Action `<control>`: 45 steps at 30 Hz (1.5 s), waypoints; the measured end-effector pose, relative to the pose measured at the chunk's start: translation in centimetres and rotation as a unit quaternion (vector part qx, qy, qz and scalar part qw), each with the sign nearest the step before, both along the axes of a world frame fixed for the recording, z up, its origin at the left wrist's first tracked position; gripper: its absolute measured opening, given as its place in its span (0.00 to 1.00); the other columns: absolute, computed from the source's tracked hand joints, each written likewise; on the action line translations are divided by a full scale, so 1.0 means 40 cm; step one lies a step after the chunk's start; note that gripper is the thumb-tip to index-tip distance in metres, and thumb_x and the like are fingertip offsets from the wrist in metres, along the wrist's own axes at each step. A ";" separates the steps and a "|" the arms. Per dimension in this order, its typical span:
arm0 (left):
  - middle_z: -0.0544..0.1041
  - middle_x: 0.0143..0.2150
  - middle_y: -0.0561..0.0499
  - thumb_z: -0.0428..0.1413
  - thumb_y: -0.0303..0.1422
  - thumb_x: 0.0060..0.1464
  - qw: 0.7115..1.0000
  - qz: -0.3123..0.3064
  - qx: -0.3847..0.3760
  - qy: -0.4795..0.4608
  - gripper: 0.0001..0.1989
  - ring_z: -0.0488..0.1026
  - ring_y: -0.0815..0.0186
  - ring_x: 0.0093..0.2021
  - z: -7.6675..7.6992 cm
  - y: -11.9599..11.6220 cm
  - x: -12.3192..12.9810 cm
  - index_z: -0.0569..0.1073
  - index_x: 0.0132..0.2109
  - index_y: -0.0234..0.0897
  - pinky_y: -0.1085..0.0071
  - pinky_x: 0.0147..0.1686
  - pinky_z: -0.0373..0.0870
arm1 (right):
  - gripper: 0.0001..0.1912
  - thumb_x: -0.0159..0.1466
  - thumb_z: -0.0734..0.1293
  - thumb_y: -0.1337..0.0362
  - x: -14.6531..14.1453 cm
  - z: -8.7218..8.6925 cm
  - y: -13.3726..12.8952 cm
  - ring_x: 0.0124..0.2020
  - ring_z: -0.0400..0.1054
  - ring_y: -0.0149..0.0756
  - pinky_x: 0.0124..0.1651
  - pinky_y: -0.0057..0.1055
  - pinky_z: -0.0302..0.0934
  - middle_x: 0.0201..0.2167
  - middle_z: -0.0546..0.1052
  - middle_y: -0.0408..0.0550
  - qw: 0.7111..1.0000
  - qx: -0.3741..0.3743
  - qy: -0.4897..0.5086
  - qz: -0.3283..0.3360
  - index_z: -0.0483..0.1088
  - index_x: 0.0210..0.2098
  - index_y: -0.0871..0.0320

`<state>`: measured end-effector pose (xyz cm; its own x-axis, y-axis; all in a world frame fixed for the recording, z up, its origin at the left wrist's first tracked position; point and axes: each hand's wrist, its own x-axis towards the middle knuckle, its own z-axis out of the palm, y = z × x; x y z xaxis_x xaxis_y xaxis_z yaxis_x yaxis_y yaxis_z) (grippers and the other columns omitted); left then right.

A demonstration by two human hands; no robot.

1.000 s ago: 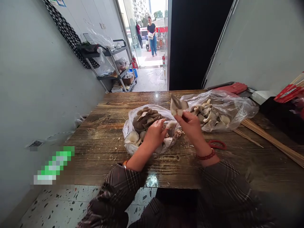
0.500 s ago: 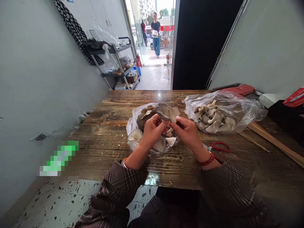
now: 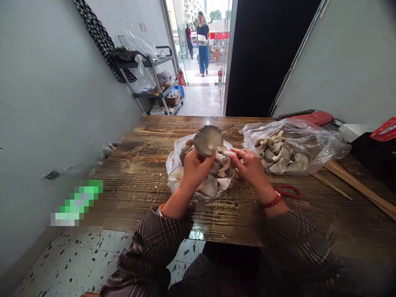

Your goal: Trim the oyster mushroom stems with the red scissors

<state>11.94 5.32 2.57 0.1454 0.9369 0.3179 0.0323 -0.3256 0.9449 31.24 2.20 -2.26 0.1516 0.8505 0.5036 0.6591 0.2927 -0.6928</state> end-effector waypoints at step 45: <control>0.68 0.22 0.55 0.56 0.44 0.49 0.993 0.030 -0.040 0.108 0.16 0.62 0.68 0.27 -0.123 0.279 -0.184 0.71 0.25 0.36 0.72 0.29 0.57 | 0.23 0.66 0.66 0.48 -0.028 -0.006 0.008 0.45 0.75 0.43 0.49 0.41 0.67 0.45 0.82 0.54 0.981 -0.027 0.193 -0.009 0.78 0.51 0.57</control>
